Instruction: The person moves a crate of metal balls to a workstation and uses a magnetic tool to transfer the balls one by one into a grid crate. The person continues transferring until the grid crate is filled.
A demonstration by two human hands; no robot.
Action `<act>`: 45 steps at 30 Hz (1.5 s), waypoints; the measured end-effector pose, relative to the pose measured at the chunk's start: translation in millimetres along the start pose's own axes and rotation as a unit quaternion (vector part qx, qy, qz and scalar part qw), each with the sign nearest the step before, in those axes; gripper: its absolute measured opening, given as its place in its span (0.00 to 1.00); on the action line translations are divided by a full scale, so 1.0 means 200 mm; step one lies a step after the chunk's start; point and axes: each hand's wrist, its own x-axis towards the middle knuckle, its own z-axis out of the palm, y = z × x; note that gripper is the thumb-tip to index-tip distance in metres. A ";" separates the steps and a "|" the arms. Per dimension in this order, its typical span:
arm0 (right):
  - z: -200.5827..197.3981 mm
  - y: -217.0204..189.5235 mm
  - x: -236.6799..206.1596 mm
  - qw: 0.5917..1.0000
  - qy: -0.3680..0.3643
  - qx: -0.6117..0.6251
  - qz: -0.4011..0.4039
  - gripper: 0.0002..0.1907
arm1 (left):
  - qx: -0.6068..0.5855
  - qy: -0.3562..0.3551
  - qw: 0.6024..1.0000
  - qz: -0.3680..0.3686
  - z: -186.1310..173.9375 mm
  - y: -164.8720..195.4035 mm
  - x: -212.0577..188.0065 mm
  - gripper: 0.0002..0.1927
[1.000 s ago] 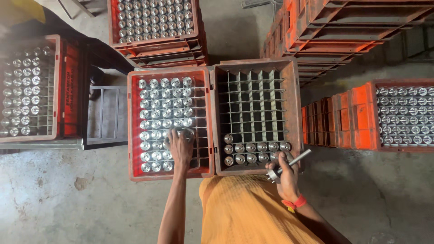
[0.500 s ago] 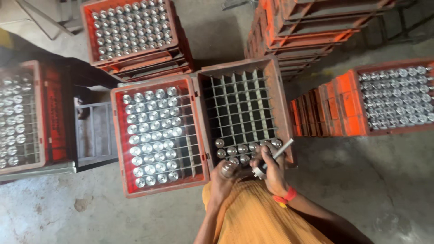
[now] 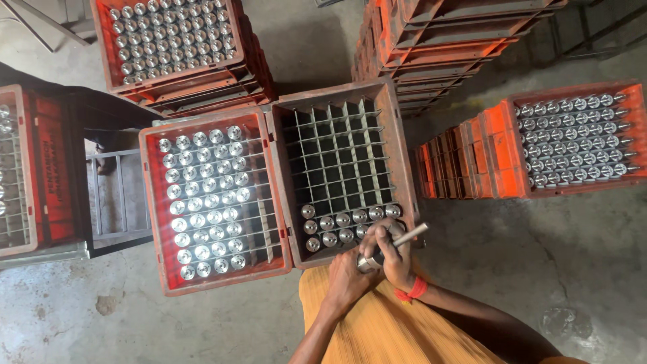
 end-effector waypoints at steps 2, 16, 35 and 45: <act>-0.04 0.02 0.04 0.997 -0.004 0.019 0.079 0.14 | -0.020 -0.009 1.000 0.011 0.01 -0.02 0.00 0.20; -0.46 0.04 0.22 0.962 0.242 0.126 -0.001 0.10 | 0.245 0.281 0.915 0.152 -0.17 -0.42 0.30 0.30; -0.21 0.29 -0.04 0.971 0.199 0.095 0.096 0.08 | 0.369 0.426 0.825 0.042 -0.86 -1.07 0.66 0.26; -0.15 0.27 -0.09 0.967 0.186 0.077 0.158 0.07 | -0.142 0.356 0.897 0.219 -0.79 -0.74 0.17 0.24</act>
